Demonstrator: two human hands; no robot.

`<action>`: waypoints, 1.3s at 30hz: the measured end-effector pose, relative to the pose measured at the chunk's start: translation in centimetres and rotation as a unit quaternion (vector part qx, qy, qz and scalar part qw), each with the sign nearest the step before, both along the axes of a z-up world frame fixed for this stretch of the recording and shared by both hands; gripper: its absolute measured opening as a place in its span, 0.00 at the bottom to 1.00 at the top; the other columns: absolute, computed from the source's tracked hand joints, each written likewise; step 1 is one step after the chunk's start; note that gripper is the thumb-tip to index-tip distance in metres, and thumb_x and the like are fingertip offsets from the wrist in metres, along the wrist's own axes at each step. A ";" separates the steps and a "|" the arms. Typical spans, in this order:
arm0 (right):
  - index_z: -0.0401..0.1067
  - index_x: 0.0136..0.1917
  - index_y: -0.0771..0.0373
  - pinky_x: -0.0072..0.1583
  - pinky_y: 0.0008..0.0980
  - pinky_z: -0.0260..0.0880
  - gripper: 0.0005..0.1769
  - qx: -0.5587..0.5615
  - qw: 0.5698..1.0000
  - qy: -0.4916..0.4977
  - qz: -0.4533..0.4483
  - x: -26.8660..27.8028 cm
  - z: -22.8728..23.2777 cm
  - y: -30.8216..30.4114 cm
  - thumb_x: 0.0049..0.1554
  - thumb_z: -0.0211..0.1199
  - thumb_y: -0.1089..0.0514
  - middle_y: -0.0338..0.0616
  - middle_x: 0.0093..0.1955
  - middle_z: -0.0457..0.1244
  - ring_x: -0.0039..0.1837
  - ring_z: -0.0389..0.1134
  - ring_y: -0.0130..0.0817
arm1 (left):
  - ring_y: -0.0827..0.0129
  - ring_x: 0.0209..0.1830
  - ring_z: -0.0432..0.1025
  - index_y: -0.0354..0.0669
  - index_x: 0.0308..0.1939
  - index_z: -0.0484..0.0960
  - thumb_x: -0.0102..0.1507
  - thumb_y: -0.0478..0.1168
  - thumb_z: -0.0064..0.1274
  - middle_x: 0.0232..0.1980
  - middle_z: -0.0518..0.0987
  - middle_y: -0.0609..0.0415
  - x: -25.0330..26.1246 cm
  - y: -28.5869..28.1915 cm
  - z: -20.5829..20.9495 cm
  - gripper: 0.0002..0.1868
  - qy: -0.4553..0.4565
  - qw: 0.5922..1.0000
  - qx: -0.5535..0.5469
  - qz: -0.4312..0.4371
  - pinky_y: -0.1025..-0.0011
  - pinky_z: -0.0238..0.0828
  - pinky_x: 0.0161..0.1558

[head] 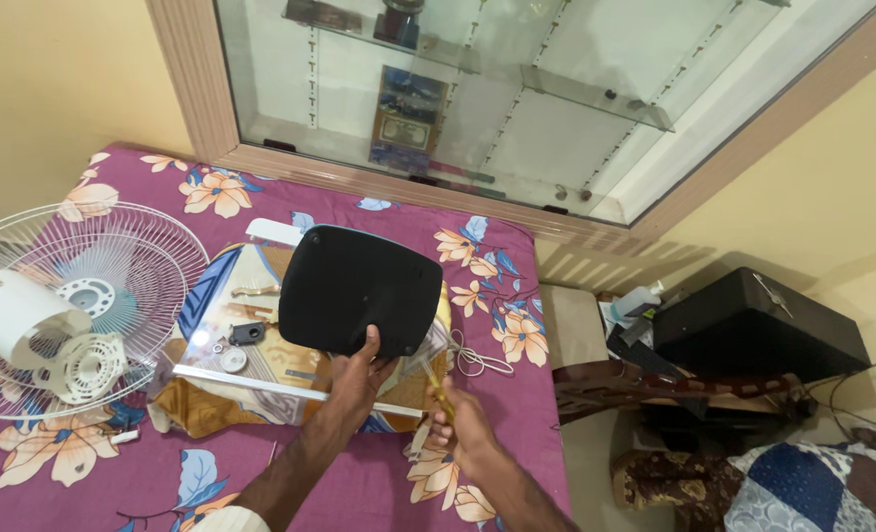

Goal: The person assembles an electric fan on a table. They handle the fan motor housing, attach the black rear cover, and use a screwdriver to secure screws. The fan cage and blades remain disassembled on the table.

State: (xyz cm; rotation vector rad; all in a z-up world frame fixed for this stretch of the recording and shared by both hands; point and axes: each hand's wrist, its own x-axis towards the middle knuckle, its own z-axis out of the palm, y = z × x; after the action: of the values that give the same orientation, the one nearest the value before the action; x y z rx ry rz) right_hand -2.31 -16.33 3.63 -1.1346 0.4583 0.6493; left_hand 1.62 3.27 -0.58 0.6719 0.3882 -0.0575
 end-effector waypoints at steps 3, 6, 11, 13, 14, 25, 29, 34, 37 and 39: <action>0.60 0.52 0.60 0.32 0.25 0.50 0.24 -0.064 0.993 -0.094 -0.036 0.5 0.3 0.4 0.67 0.49 0.36 0.31 0.31 0.52 0.28 0.48 0.21 | 0.53 0.64 0.71 0.39 0.69 0.63 0.63 0.52 0.55 0.66 0.72 0.44 0.1 -0.3 -0.7 0.36 0.014 0.999 -0.032 -0.004 0.55 0.73 0.63; 0.61 0.54 0.60 0.38 0.25 0.60 0.22 -0.146 0.963 -0.227 -0.008 2.2 0.7 1.4 0.62 0.63 0.42 0.31 0.37 0.56 0.35 0.57 0.20 | 0.55 0.58 0.71 0.36 0.69 0.67 0.66 0.53 0.54 0.61 0.73 0.42 -0.2 -0.8 -1.4 0.33 0.017 0.999 -0.041 -0.023 0.59 0.74 0.57; 0.65 0.58 0.59 0.53 0.28 0.76 0.26 -0.120 0.951 -0.283 -0.031 5.4 0.6 3.9 0.51 0.74 0.60 0.35 0.49 0.62 0.52 0.69 0.29 | 0.62 0.55 0.75 0.42 0.65 0.71 0.67 0.58 0.48 0.59 0.77 0.47 -0.6 -1.5 -1.7 0.30 0.023 0.994 -0.059 -0.084 0.61 0.71 0.57; 0.65 0.57 0.62 0.51 0.30 0.76 0.23 -0.099 0.958 -0.267 -0.045 6.1 0.3 3.8 0.53 0.73 0.60 0.39 0.49 0.63 0.51 0.69 0.32 | 0.65 0.57 0.78 0.41 0.65 0.73 0.67 0.62 0.44 0.61 0.79 0.48 -1.2 -1.4 -1.6 0.33 0.029 0.992 -0.044 -0.118 0.61 0.70 0.61; 0.65 0.57 0.63 0.50 0.31 0.76 0.22 -0.089 0.961 -0.258 -0.051 6.3 0.0 3.7 0.54 0.73 0.60 0.41 0.49 0.64 0.50 0.70 0.33 | 0.64 0.57 0.77 0.39 0.65 0.73 0.67 0.63 0.44 0.61 0.79 0.47 -1.7 -1.2 -1.4 0.35 0.022 0.991 -0.033 -0.127 0.59 0.68 0.61; 0.62 0.51 0.59 0.53 0.46 0.81 0.13 0.002 0.980 -0.197 -0.032 9.0 -2.3 -1.3 0.58 0.65 0.61 0.49 0.52 0.67 0.51 0.74 0.44 | 0.48 0.68 0.70 0.41 0.76 0.59 0.56 0.68 0.57 0.72 0.67 0.35 -4.3 6.4 2.6 0.53 0.071 0.943 0.325 0.019 0.51 0.71 0.65; 0.65 0.58 0.63 0.52 0.42 0.81 0.16 -0.004 0.983 -0.182 0.006 10.1 -3.2 -3.7 0.58 0.64 0.60 0.47 0.52 0.67 0.50 0.74 0.40 | 0.54 0.69 0.66 0.55 0.79 0.52 0.57 0.67 0.53 0.74 0.64 0.42 -3.4 8.6 5.7 0.52 -0.019 0.931 0.364 -0.030 0.53 0.67 0.63; 0.63 0.58 0.64 0.49 0.40 0.79 0.19 -0.051 0.976 -0.210 0.031 9.8 -3.5 -3.5 0.57 0.66 0.63 0.44 0.50 0.64 0.46 0.72 0.36 | 0.64 0.63 0.70 0.46 0.74 0.66 0.67 0.54 0.51 0.62 0.76 0.43 -2.1 8.2 6.3 0.33 -0.151 0.887 0.430 -0.073 0.64 0.69 0.61; 0.63 0.57 0.62 0.47 0.38 0.79 0.17 -0.113 0.965 -0.235 0.015 8.9 -2.7 -2.8 0.57 0.65 0.60 0.41 0.50 0.62 0.47 0.70 0.30 | 0.66 0.57 0.73 0.39 0.67 0.72 0.66 0.43 0.53 0.57 0.80 0.47 -2.1 8.3 4.6 0.26 -0.158 0.896 0.409 -0.065 0.66 0.73 0.56; 0.62 0.55 0.62 0.45 0.38 0.79 0.16 -0.215 0.944 -0.249 0.000 7.9 -1.8 -2.1 0.60 0.63 0.55 0.44 0.48 0.62 0.46 0.71 0.32 | 0.67 0.55 0.74 0.40 0.67 0.73 0.66 0.42 0.54 0.54 0.80 0.49 -1.9 8.1 3.5 0.25 -0.139 0.894 0.424 -0.041 0.69 0.73 0.55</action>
State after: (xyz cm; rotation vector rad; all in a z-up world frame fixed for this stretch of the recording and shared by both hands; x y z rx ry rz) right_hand 5.56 -18.43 1.87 -1.6554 0.1621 0.2411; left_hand -0.27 11.40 2.89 1.5436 0.0867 0.1381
